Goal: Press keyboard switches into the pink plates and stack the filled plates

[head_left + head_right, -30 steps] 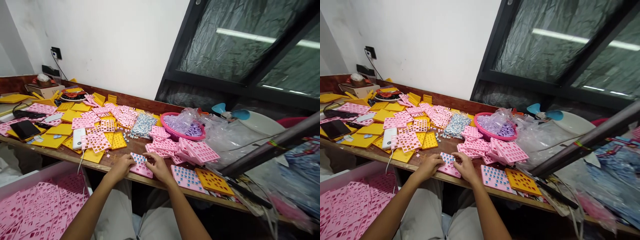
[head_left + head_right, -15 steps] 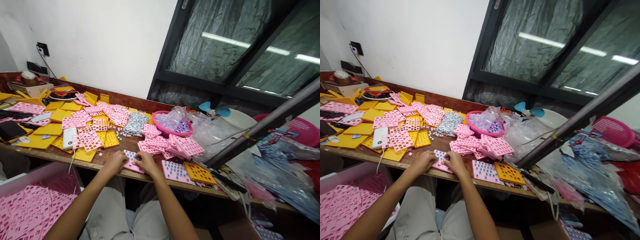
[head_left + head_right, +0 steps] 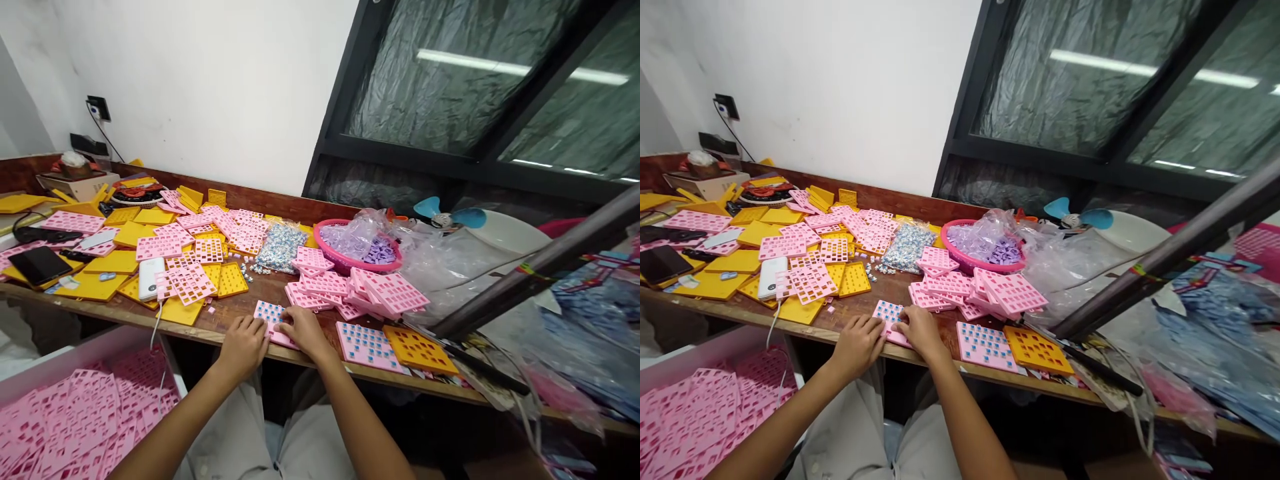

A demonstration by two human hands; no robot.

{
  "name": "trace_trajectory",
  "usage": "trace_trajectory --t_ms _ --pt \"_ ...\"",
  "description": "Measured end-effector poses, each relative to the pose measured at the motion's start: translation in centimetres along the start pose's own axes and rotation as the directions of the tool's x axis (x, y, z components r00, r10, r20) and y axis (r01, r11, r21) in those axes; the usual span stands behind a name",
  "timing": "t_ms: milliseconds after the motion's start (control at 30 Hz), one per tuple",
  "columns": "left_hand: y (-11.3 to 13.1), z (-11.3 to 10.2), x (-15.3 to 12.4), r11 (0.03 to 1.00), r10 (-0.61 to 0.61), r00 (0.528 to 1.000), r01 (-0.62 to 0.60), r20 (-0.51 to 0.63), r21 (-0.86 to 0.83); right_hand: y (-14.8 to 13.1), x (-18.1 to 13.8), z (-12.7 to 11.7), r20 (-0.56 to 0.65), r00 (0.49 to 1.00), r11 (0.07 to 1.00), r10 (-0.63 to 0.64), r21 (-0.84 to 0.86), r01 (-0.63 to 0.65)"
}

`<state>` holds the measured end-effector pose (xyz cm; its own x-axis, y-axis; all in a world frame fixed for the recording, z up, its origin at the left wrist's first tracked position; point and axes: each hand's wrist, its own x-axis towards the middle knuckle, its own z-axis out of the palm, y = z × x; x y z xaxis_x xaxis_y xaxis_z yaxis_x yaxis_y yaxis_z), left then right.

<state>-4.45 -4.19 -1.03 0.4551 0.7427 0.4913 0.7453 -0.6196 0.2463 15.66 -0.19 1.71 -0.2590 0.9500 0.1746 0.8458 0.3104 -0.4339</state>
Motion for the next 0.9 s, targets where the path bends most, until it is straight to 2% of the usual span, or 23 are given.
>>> trace_trajectory --t_ms 100,167,267,333,400,500,767,833,900 --pt "-0.2 -0.5 0.5 1.0 -0.001 1.0 0.001 0.017 -0.011 -0.1 -0.6 -0.1 -0.033 0.999 0.999 -0.041 0.012 0.041" --pt "-1.4 -0.8 1.8 0.998 -0.017 1.0 0.018 0.018 -0.054 -0.2 -0.8 0.0 -0.066 0.998 0.999 -0.004 0.033 0.006" --pt "-4.5 -1.4 5.0 0.992 -0.079 0.996 0.075 -0.03 -0.101 -0.3 -0.9 0.1 -0.086 0.994 0.996 0.068 0.057 -0.063" --pt "-7.0 -1.5 7.7 0.989 -0.146 0.988 0.144 -0.046 -0.038 -0.3 -0.9 0.1 -0.085 0.994 0.996 0.071 0.063 -0.066" --pt "-9.2 -1.5 10.3 0.976 -0.193 0.98 0.188 0.043 0.106 -0.2 -1.1 0.1 -0.086 0.995 0.997 0.042 0.067 -0.036" --pt "-11.2 -0.9 12.9 0.964 -0.193 0.965 0.153 0.177 0.218 -0.1 -1.6 0.3 -0.106 0.994 0.997 0.004 0.08 0.004" --pt "-11.3 0.9 14.9 0.958 -0.169 0.956 0.103 0.24 0.266 0.0 -1.8 0.7 -0.167 0.986 0.997 -0.017 0.07 0.029" --pt "-11.1 1.1 15.1 0.959 -0.161 0.955 0.092 0.247 0.268 -0.3 -2.0 0.9 -0.159 0.987 1.0 -0.025 0.005 0.026" --pt "-10.8 1.1 15.4 0.959 -0.16 0.953 0.089 0.257 0.267 -0.8 -2.4 1.2 -0.152 0.987 0.991 -0.048 -0.128 0.029"
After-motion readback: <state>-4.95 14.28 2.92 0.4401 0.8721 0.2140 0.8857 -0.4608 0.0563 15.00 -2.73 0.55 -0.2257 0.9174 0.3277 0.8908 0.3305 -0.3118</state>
